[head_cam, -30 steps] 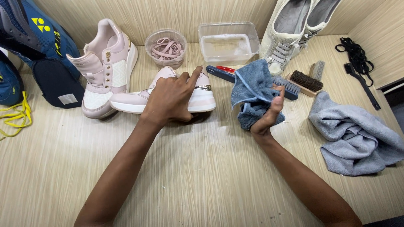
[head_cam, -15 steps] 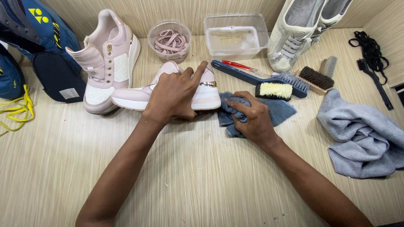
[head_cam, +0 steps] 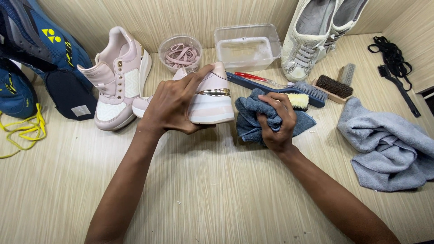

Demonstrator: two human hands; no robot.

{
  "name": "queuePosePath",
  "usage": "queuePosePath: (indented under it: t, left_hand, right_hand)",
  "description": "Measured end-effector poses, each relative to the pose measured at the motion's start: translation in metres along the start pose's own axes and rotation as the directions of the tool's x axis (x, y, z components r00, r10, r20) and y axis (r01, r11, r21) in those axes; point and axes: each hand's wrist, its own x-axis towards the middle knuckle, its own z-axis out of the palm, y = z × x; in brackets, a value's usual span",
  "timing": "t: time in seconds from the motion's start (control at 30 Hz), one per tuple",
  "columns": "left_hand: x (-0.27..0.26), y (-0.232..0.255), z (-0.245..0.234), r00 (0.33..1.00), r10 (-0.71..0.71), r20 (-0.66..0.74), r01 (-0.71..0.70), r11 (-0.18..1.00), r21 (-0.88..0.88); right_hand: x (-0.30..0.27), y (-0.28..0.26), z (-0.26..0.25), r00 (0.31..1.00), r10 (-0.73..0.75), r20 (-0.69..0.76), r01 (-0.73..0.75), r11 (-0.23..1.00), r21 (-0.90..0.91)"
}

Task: The person scrubs the toe box and heel of a pink sneaker using a blue brush, a sponge, and a red toothbrush, then wipes the surfaces with a cloth. The shoe is rotated to access different areas during cleaning.

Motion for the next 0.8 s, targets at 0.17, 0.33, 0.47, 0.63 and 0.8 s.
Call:
queuePosePath:
  t: [0.17, 0.33, 0.47, 0.63, 0.8]
  left_hand:
    - [-0.001, -0.008, 0.002, 0.995, 0.059, -0.083, -0.067, 0.992, -0.102]
    - [-0.001, -0.007, 0.003, 0.988, 0.095, -0.123, -0.114, 0.980, -0.162]
    - [-0.004, -0.010, 0.005, 0.979, 0.139, -0.152, -0.161, 0.976, -0.148]
    - [-0.003, -0.018, 0.014, 0.973, 0.177, -0.149, -0.201, 0.965, -0.170]
    - [0.008, -0.010, -0.004, 0.982, 0.188, -0.014, -0.186, 0.955, -0.230]
  right_hand:
    - [-0.008, 0.004, 0.003, 0.992, -0.115, -0.050, 0.117, 0.991, 0.057]
    - [-0.023, -0.005, 0.011, 0.942, -0.333, -0.042, 0.334, 0.942, 0.019]
    - [-0.014, -0.038, 0.024, 0.901, -0.404, 0.156, 0.384, 0.912, 0.143]
    - [-0.007, -0.027, 0.012, 0.883, -0.423, 0.204, 0.401, 0.905, 0.141]
    - [-0.016, -0.025, 0.011, 0.928, -0.306, 0.214, 0.289, 0.951, 0.107]
